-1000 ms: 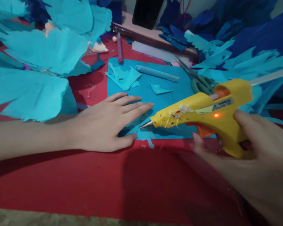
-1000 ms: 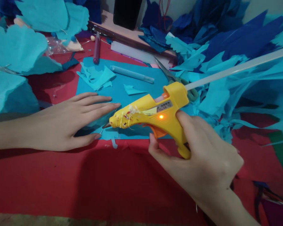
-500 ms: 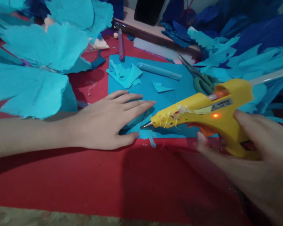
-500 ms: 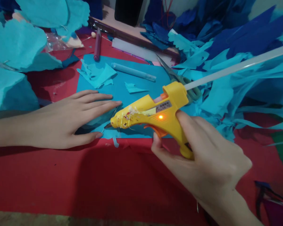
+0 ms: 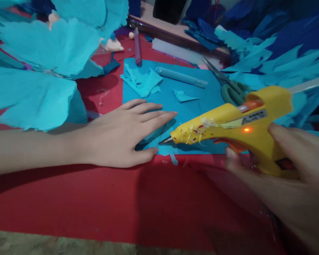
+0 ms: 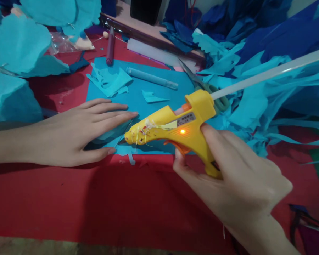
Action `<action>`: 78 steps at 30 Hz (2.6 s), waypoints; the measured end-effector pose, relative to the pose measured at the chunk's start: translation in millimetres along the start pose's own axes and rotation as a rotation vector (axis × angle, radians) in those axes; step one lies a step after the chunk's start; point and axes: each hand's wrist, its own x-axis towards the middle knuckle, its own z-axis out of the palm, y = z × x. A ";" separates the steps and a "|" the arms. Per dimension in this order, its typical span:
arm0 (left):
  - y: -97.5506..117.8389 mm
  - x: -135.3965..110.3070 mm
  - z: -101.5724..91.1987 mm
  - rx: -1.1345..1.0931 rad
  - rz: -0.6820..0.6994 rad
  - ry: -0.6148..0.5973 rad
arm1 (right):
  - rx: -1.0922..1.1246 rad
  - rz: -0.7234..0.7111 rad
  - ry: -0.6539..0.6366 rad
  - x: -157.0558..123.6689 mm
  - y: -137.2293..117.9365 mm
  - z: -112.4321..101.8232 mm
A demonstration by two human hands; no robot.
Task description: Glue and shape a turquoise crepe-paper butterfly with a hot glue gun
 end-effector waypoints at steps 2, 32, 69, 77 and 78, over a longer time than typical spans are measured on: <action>-0.6 0.2 0.1 -0.007 0.001 -0.007 | -0.001 0.047 -0.051 -3.2 2.3 0.0; -1.2 0.8 -0.2 -0.023 -0.002 -0.008 | 0.032 0.079 -0.097 -0.6 5.3 -1.7; -1.6 0.0 0.2 -0.030 -0.010 -0.003 | -0.121 0.104 -0.041 1.4 4.7 2.5; -1.8 -0.1 -0.1 -0.035 -0.020 -0.008 | -0.044 0.089 -0.052 7.4 -1.3 -1.5; -1.8 0.0 -0.1 -0.037 -0.021 -0.007 | -0.054 0.061 -0.036 7.5 -2.4 0.0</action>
